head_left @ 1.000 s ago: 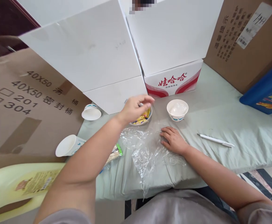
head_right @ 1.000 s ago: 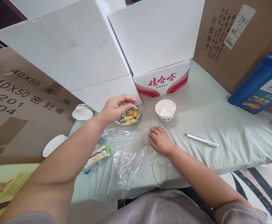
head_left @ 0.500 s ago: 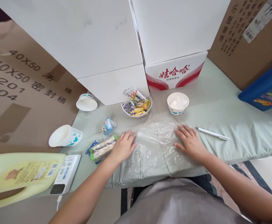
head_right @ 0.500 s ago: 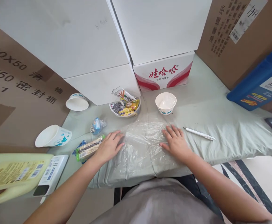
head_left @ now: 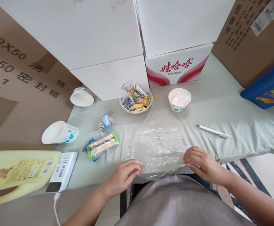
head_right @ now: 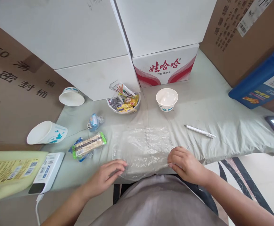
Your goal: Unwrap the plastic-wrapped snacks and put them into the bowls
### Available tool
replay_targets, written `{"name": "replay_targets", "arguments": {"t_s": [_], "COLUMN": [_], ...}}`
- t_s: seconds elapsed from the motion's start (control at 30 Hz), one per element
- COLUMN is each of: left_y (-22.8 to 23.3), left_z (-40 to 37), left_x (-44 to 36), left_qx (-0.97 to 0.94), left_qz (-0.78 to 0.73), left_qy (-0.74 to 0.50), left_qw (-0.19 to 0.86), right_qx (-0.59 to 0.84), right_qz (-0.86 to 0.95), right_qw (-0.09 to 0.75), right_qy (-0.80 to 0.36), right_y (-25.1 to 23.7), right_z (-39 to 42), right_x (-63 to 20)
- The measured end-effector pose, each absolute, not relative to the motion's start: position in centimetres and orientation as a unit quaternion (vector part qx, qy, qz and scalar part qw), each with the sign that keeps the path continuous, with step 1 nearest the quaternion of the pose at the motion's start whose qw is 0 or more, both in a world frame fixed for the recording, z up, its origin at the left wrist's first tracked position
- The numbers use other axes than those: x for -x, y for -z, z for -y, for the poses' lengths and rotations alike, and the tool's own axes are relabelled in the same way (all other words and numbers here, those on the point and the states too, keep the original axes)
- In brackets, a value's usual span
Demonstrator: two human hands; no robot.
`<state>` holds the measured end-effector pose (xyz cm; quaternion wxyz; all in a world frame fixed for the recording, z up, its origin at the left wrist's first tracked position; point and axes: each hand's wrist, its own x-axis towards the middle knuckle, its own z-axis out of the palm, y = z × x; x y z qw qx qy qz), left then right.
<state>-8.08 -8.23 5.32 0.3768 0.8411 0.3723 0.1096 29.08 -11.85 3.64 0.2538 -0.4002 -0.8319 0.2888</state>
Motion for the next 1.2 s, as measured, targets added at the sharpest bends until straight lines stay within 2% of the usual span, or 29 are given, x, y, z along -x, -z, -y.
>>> {"name": "replay_targets", "arguments": {"t_s": [0.1,0.2,0.3,0.47,0.7,0.87,1.0,1.2], "left_y": [-6.3,-6.4,-5.6,-3.8,-2.7,-4.3,-5.2,-4.9], "left_z": [6.7,4.4,1.9,-0.6,-0.7,-1.2,-1.9,-2.4], "left_x": [7.8,7.3,6.8,5.8,5.1,5.1,4.9,4.3], "left_qx": [-0.769,-0.759,-0.771,-0.713,-0.672,-0.684,-0.687,-0.680], "left_qz": [-0.447,-0.513,-0.556,-0.663,-0.713,-0.713,-0.712,-0.722], "left_qy": [-0.106,-0.110,-0.113,-0.112,-0.096,-0.011,0.039,0.080], "left_qw": [0.444,0.386,0.289,0.202,0.175,0.154,0.140,0.096], "right_qx": [0.448,0.504,0.524,0.616,0.649,0.661,0.691,0.728], "right_qz": [0.763,0.712,0.713,0.675,0.630,0.640,0.631,0.641], "right_qw": [0.278,0.278,0.289,0.307,0.301,0.299,0.267,0.159], "right_qy": [-0.373,-0.401,-0.366,-0.265,-0.302,-0.252,-0.229,-0.183], "right_y": [-4.5,-4.2,-3.1,-1.3,-1.2,-1.0,-1.2,-2.0], "right_z": [10.6,8.5,5.8,2.2,1.3,0.8,-0.1,-1.3], "right_x": [-28.8,-27.7,-26.0,-24.5,-24.7,-24.7,-24.7,-24.0]}}
